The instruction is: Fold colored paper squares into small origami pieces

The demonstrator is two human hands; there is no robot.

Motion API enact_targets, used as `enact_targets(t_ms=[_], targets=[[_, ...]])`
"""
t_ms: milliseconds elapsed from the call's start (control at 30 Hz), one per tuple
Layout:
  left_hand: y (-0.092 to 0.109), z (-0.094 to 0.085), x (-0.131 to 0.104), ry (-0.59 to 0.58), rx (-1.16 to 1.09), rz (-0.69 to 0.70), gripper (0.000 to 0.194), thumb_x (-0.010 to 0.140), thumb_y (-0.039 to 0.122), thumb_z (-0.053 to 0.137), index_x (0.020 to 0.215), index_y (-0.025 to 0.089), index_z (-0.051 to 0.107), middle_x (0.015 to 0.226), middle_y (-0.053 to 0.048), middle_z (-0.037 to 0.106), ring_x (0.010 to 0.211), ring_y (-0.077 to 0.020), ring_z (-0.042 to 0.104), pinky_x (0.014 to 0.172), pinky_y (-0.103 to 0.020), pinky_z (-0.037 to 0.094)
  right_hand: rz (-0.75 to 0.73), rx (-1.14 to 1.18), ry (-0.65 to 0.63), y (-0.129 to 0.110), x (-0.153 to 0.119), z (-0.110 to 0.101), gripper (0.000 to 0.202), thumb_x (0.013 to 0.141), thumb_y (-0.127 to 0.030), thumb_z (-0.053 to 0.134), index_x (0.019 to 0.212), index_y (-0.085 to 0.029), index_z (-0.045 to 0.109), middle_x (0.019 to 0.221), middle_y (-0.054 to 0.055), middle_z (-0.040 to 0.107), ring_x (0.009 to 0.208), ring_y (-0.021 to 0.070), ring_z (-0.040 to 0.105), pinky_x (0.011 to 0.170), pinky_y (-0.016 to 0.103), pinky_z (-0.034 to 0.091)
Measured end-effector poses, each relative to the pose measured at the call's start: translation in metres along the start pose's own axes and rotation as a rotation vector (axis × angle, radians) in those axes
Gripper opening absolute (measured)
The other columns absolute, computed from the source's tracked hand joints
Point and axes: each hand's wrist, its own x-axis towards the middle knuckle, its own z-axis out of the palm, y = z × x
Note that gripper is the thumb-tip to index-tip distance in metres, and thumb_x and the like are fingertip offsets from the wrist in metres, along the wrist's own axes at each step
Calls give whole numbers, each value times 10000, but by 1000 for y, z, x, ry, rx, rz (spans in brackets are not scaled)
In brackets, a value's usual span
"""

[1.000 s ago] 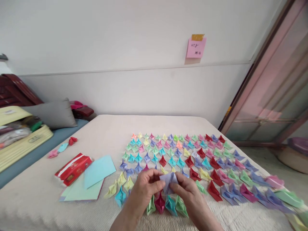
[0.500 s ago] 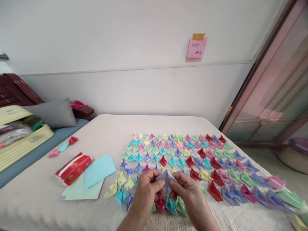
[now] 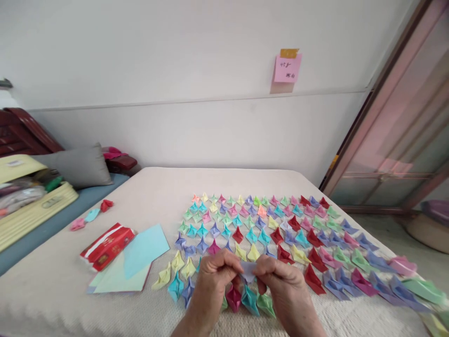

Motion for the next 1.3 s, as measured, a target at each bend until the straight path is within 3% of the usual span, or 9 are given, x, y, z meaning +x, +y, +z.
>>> enact_targets(t_ms=[267, 433, 533, 767, 933, 1000, 1100, 1200, 1300], targets=[[-1, -2, 4, -16, 111, 8, 40, 666, 146, 676, 667, 174, 648, 553, 32, 549, 455, -99, 468, 459, -211, 333, -27, -86, -48, -5, 1, 0, 135, 767, -218, 710, 635, -227, 734, 524, -22, 621, 525, 155, 563, 559, 287, 428], [4, -3, 2, 0, 283, 174, 123, 710, 106, 638, 619, 184, 616, 656, 17, 531, 566, -115, 433, 532, -221, 327, 34, 12, -83, -12, -4, 7, 15, 795, -231, 668, 782, -229, 676, 544, -29, 641, 531, 158, 577, 545, 267, 423], [11, 0, -3, 20, 405, 300, 173, 759, 95, 619, 627, 207, 633, 702, -2, 571, 646, -156, 501, 605, -242, 375, 114, 157, -100, -17, -5, 11, 248, 720, -208, 742, 934, -253, 627, 665, -31, 682, 588, 160, 595, 559, 256, 433], [4, 6, -9, 56, 557, 463, 271, 790, 79, 594, 601, 249, 686, 745, -30, 635, 691, -202, 579, 667, -282, 403, 91, 24, -116, -17, -1, 9, 201, 716, -374, 796, 761, -194, 722, 632, -5, 643, 606, 145, 565, 565, 244, 427], [-4, 14, -13, 153, 460, 432, 176, 757, 123, 673, 627, 239, 651, 794, -41, 665, 720, -207, 594, 699, -284, 428, 29, -30, -39, -16, -1, 7, 189, 725, -384, 783, 687, -206, 734, 580, -7, 651, 571, 140, 579, 553, 234, 455], [-4, 14, -13, 155, 414, 352, 127, 728, 163, 722, 805, 246, 665, 872, -48, 683, 737, -210, 613, 702, -287, 455, 0, -81, -8, -17, -1, 7, 170, 724, -371, 782, 679, -213, 737, 586, -6, 659, 571, 142, 580, 547, 231, 457], [0, 12, -11, 88, 329, 200, 344, 743, 295, 745, 1066, 252, 634, 918, -50, 672, 747, -212, 628, 675, -287, 476, -40, -187, -7, -19, -2, 5, 138, 746, -349, 762, 696, -222, 744, 632, 1, 681, 604, 156, 586, 567, 240, 462], [6, 7, -6, 3, 393, 171, 179, 827, 372, 669, 900, 210, 692, 809, -34, 632, 685, -175, 580, 610, -250, 439, -89, -246, -45, -19, -3, 5, 127, 777, -335, 733, 706, -230, 741, 661, 5, 697, 634, 174, 601, 602, 261, 473], [8, 3, -2, -5, 532, 257, 167, 860, 325, 638, 774, 196, 701, 726, -19, 610, 648, -155, 545, 595, -231, 418, -108, -295, -63, -20, -3, 6, 134, 794, -315, 717, 693, -227, 729, 654, 1, 691, 641, 176, 600, 616, 263, 466]])
